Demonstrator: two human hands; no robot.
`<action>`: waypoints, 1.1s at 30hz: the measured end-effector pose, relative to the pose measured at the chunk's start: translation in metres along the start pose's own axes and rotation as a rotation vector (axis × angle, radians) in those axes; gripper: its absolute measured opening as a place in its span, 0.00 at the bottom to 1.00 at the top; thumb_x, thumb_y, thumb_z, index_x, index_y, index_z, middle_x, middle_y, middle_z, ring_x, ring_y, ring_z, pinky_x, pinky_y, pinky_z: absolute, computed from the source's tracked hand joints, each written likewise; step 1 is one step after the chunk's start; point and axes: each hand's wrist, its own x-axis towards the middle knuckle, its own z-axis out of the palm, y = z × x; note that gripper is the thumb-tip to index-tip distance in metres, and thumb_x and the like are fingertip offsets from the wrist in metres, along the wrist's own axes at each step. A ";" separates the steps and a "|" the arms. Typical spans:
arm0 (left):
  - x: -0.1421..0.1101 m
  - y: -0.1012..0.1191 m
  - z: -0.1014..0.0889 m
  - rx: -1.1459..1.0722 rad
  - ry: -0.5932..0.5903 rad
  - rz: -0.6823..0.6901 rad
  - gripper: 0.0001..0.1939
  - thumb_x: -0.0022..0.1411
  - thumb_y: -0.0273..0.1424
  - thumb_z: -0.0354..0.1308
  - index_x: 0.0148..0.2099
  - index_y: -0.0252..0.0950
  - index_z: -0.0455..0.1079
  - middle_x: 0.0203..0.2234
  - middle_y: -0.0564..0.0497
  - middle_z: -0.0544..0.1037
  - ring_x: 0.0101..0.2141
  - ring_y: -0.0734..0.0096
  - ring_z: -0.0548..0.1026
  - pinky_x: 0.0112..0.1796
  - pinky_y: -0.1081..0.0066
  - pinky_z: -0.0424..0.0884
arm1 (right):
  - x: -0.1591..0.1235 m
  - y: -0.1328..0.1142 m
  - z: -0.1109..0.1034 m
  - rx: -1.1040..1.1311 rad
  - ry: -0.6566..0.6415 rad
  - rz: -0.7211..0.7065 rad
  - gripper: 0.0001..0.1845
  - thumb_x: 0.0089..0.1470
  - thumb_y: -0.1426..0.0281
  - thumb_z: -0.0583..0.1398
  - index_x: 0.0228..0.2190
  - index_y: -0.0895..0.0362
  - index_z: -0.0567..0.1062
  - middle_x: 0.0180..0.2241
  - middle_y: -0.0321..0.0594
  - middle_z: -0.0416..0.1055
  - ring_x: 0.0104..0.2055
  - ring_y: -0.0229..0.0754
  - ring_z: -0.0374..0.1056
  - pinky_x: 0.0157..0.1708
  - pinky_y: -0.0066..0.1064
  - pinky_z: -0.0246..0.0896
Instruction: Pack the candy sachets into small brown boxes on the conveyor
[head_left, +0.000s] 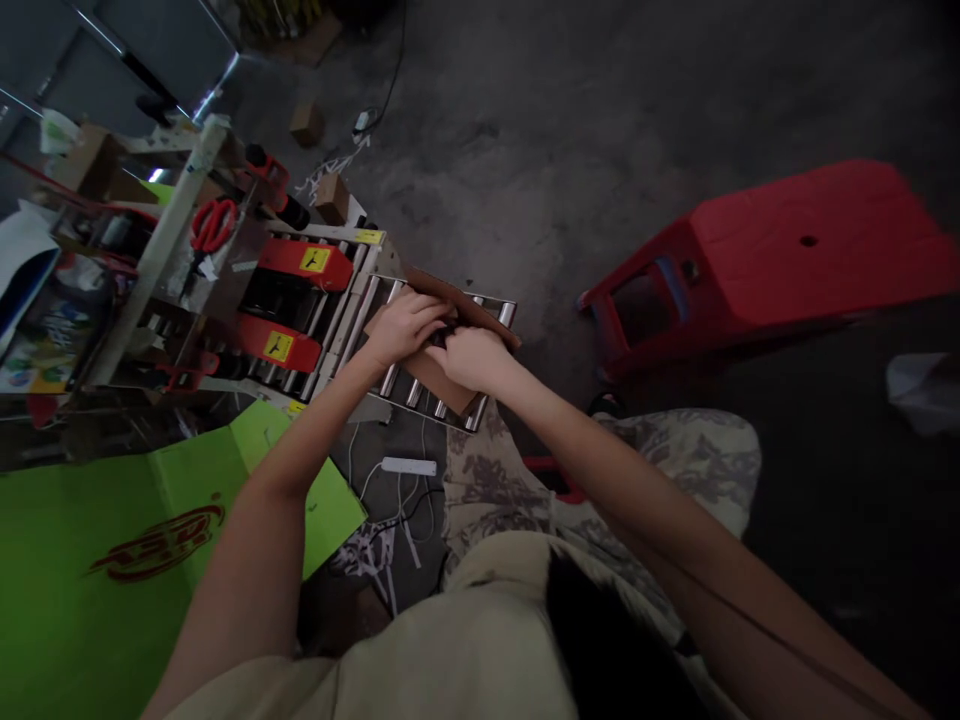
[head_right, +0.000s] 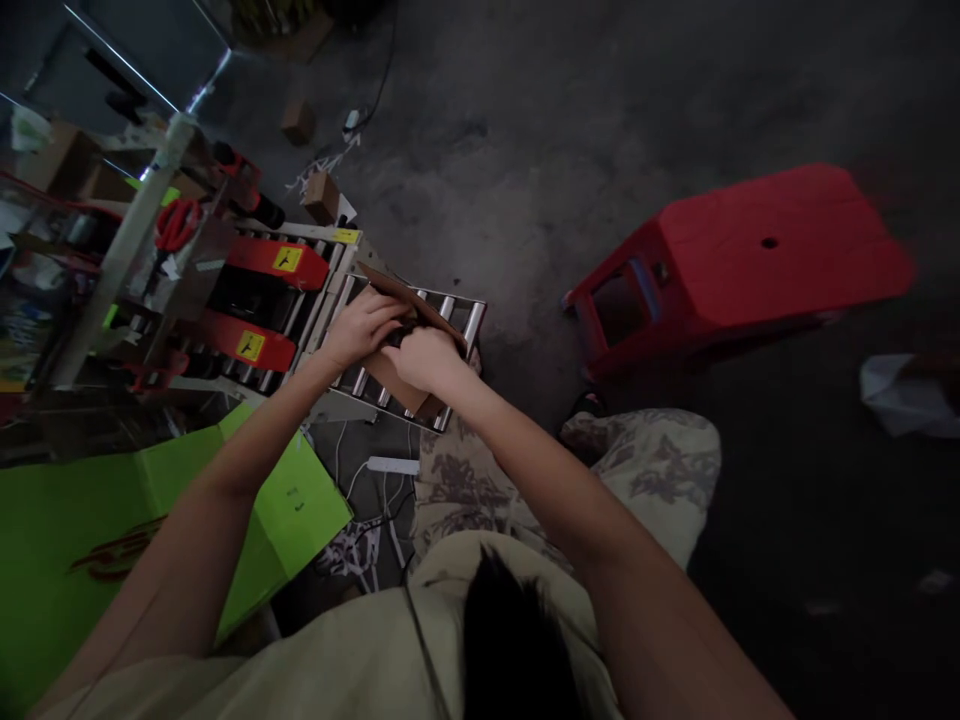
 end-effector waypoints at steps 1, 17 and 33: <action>0.005 -0.001 0.000 0.014 -0.071 0.008 0.19 0.69 0.43 0.50 0.50 0.41 0.77 0.48 0.44 0.79 0.50 0.56 0.73 0.57 0.55 0.61 | 0.000 -0.001 0.002 -0.016 0.033 -0.004 0.26 0.66 0.57 0.51 0.43 0.66 0.78 0.41 0.60 0.76 0.43 0.56 0.73 0.43 0.44 0.69; -0.011 -0.001 0.006 0.229 0.236 -0.264 0.20 0.68 0.49 0.49 0.39 0.37 0.69 0.38 0.40 0.75 0.44 0.54 0.72 0.49 0.59 0.65 | -0.031 0.000 -0.041 0.299 0.246 0.087 0.41 0.54 0.57 0.65 0.62 0.63 0.61 0.56 0.59 0.67 0.54 0.63 0.67 0.50 0.50 0.67; -0.021 0.034 0.032 -0.004 0.791 -0.412 0.30 0.71 0.51 0.37 0.54 0.33 0.66 0.52 0.35 0.71 0.55 0.55 0.68 0.60 0.54 0.59 | -0.071 -0.015 0.030 0.181 0.369 -0.067 0.34 0.57 0.60 0.61 0.60 0.64 0.64 0.65 0.60 0.56 0.68 0.64 0.50 0.63 0.71 0.35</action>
